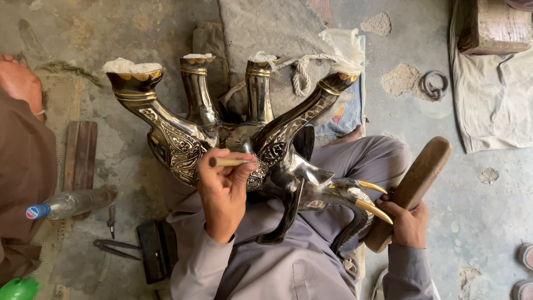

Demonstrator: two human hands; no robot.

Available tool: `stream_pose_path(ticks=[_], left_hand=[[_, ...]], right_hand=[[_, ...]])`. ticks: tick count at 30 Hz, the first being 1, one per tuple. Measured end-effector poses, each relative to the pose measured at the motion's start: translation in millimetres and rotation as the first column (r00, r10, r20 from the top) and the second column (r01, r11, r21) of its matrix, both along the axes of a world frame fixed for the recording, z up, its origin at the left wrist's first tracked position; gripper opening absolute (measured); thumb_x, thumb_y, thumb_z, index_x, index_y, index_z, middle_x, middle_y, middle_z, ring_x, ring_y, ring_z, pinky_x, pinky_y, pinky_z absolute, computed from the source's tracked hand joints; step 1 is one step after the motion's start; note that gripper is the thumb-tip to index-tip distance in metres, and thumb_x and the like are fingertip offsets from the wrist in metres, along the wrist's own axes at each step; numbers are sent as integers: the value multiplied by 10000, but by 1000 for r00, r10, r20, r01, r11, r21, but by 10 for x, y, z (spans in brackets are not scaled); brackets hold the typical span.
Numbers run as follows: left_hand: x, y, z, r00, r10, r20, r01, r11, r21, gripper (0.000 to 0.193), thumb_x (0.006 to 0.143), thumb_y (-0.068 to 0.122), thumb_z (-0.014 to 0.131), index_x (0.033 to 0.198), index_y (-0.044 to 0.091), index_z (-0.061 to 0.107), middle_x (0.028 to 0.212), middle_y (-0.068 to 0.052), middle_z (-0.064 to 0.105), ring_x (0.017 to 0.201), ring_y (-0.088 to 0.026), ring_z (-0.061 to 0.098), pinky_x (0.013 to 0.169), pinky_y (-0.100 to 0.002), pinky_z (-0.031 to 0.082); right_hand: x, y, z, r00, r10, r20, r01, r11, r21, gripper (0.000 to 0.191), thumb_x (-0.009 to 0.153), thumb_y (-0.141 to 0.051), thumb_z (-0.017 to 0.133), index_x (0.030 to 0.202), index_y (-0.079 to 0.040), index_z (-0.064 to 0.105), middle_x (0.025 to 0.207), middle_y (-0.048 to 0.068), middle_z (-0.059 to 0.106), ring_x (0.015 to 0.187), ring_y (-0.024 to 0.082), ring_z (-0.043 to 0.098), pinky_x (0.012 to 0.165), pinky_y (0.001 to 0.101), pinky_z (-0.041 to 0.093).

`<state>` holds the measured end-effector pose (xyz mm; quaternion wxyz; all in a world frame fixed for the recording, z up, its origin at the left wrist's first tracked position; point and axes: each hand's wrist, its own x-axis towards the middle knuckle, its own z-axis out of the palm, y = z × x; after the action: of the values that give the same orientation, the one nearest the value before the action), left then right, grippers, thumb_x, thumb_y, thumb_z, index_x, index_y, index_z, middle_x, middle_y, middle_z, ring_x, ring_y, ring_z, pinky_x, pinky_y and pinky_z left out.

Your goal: The person sits on the floor holding an ornate brass object on their lap and engraves decorative patterns into it, holding a chisel against the surface with one hand and striking it with a wooden mallet held in the other hand, repositioning the chisel across different areas of the design.

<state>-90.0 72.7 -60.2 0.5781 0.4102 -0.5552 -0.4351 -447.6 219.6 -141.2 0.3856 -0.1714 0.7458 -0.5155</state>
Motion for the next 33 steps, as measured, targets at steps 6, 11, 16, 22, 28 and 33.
stream_pose_path(ticks=[6, 11, 16, 22, 28, 33], left_hand=[[-18, -139, -83, 924, 49, 379, 50, 967, -249, 341, 1027, 131, 713, 1248, 39, 470, 1069, -106, 741, 936, -210, 762, 776, -306, 614], [6, -199, -59, 902, 84, 423, 46, 957, -287, 303, 1012, 151, 736, 1227, 66, 541, 1063, -61, 743, 963, -231, 773, 796, -332, 629], [-7, -189, -107, 868, 119, 481, 58, 940, -336, 298, 999, 170, 752, 1214, 83, 565, 1062, -51, 738, 934, -248, 756, 762, -346, 610], [-18, -152, -276, 861, 161, 483, 26, 934, -356, 259, 1017, 143, 702, 1215, 62, 557, 1088, -105, 703, 934, -321, 726, 771, -413, 597], [15, -152, -425, 853, 152, 500, 31, 940, -340, 203, 1022, 85, 694, 1186, 53, 579, 1075, -154, 683, 942, -394, 708, 795, -472, 577], [25, -166, -507, 854, 143, 500, 32, 945, -326, 263, 995, 53, 715, 1214, 13, 576, 1126, -199, 666, 952, -412, 696, 777, -465, 568]], right_hand=[[-55, -188, 553, 960, 167, -226, -143, 983, 118, 385, 834, 37, 717, 1207, 45, 619, 1113, 119, 721, 959, 194, 694, 860, 331, 560], [227, -496, 1531, 858, 260, -443, -282, 959, 17, 469, 861, -21, 732, 1283, 21, 531, 1144, 122, 690, 1024, 194, 687, 898, 335, 576], [810, -894, 2223, 226, 356, -907, -432, 871, 235, 493, 836, 82, 742, 1280, 87, 528, 1043, 263, 639, 904, 403, 648, 790, 455, 512], [1218, -1281, 2538, -38, 306, -951, -732, 640, 235, 504, 794, 75, 680, 1280, 31, 555, 965, 180, 619, 845, 332, 593, 784, 455, 448], [1306, -1322, 2652, -573, 55, -817, -574, 685, 449, 317, 937, -114, 793, 1227, -113, 667, 940, 62, 654, 819, 241, 603, 771, 406, 460], [1271, -1304, 2616, -457, 202, -866, -577, 674, 461, 373, 920, -117, 704, 1288, -162, 671, 962, 55, 656, 870, 243, 604, 838, 395, 450]])
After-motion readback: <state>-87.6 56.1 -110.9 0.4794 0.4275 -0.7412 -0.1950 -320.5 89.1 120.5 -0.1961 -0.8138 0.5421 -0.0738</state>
